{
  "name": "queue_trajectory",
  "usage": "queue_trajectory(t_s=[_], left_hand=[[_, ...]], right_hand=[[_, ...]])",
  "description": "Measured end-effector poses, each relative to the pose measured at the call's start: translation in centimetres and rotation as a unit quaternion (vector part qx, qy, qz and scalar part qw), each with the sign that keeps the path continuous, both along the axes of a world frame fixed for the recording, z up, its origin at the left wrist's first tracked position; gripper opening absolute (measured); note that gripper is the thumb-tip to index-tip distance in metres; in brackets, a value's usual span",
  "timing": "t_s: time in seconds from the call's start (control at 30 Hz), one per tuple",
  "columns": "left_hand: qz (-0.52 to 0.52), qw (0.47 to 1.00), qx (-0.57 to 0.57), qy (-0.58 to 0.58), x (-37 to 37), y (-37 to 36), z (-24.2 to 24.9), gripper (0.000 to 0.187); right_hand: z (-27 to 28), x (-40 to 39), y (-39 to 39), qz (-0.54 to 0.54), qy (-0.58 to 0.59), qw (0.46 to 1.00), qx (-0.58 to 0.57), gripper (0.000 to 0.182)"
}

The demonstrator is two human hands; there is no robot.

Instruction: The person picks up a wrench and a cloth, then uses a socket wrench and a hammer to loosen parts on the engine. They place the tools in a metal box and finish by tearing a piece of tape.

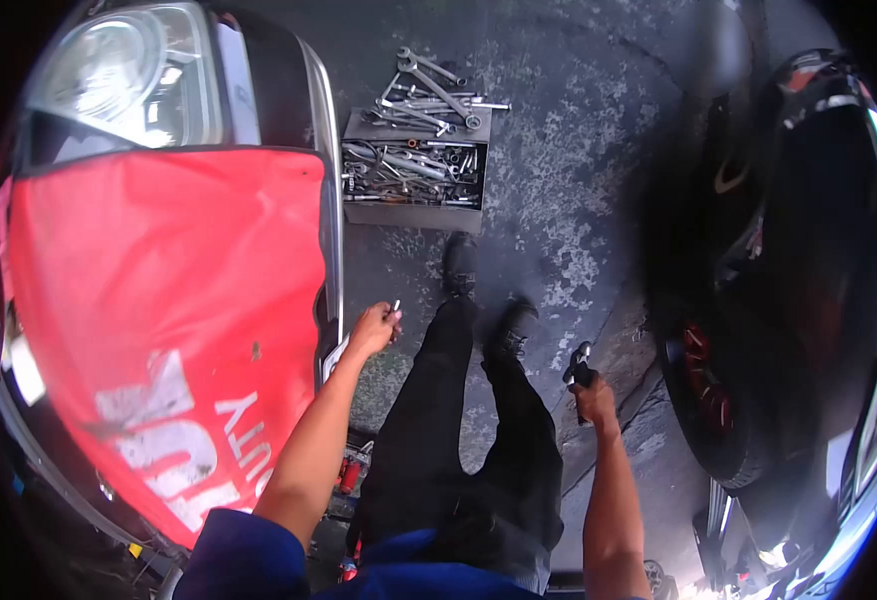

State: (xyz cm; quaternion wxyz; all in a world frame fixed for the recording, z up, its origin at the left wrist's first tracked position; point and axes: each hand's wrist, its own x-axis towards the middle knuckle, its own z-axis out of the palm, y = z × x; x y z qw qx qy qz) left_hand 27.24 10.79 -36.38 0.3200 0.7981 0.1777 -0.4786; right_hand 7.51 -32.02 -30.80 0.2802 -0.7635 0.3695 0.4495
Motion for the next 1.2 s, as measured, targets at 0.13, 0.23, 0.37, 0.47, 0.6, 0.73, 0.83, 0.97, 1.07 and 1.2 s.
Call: queue_trajectory(t_s=[0.13,0.23,0.37,0.47,0.6,0.73,0.83,0.97,1.07,1.2], left_hand=[[-0.020,0.998,0.052,0.041,3.4,-0.7,-11.8,0.031],[0.010,1.000,0.020,0.001,7.5,-2.2,-18.8,0.031],[0.055,0.998,-0.007,-0.011,14.6,-4.5,-24.7,0.034],[0.241,0.965,-0.038,-0.090,18.0,-5.0,-30.3,0.033],[0.182,0.942,0.167,-0.230,20.8,-4.3,-33.6,0.036],[0.104,0.943,0.262,-0.175,22.8,-1.9,-36.6,0.050],[0.081,0.976,0.182,-0.088,23.5,0.9,-40.1,0.048],[0.080,0.984,0.130,-0.097,23.8,-1.0,-34.5,0.041],[0.145,0.936,0.184,-0.263,21.1,-2.5,-35.7,0.029],[0.050,0.937,0.063,-0.339,15.2,-6.4,-32.2,0.021]], right_hand=[[-5.9,2.8,2.9,0.004,0.036,0.999,0.035,0.062],[-9.2,6.4,5.3,-0.005,0.069,0.996,0.047,0.063],[-12.5,8.9,7.7,-0.039,0.040,0.996,0.068,0.058],[-14.2,10.3,8.8,-0.072,0.042,0.993,0.088,0.057],[-16.5,10.2,9.5,-0.100,0.035,0.991,0.083,0.061],[-17.6,9.6,9.9,-0.101,0.064,0.992,0.049,0.061],[-17.8,9.6,10.4,-0.108,0.092,0.989,0.039,0.060],[-18.1,10.0,11.0,-0.101,0.134,0.985,0.046,0.064],[-19.2,9.3,11.6,-0.114,0.105,0.987,0.052,0.057],[-20.0,9.6,12.9,-0.105,0.073,0.991,0.048,0.054]])
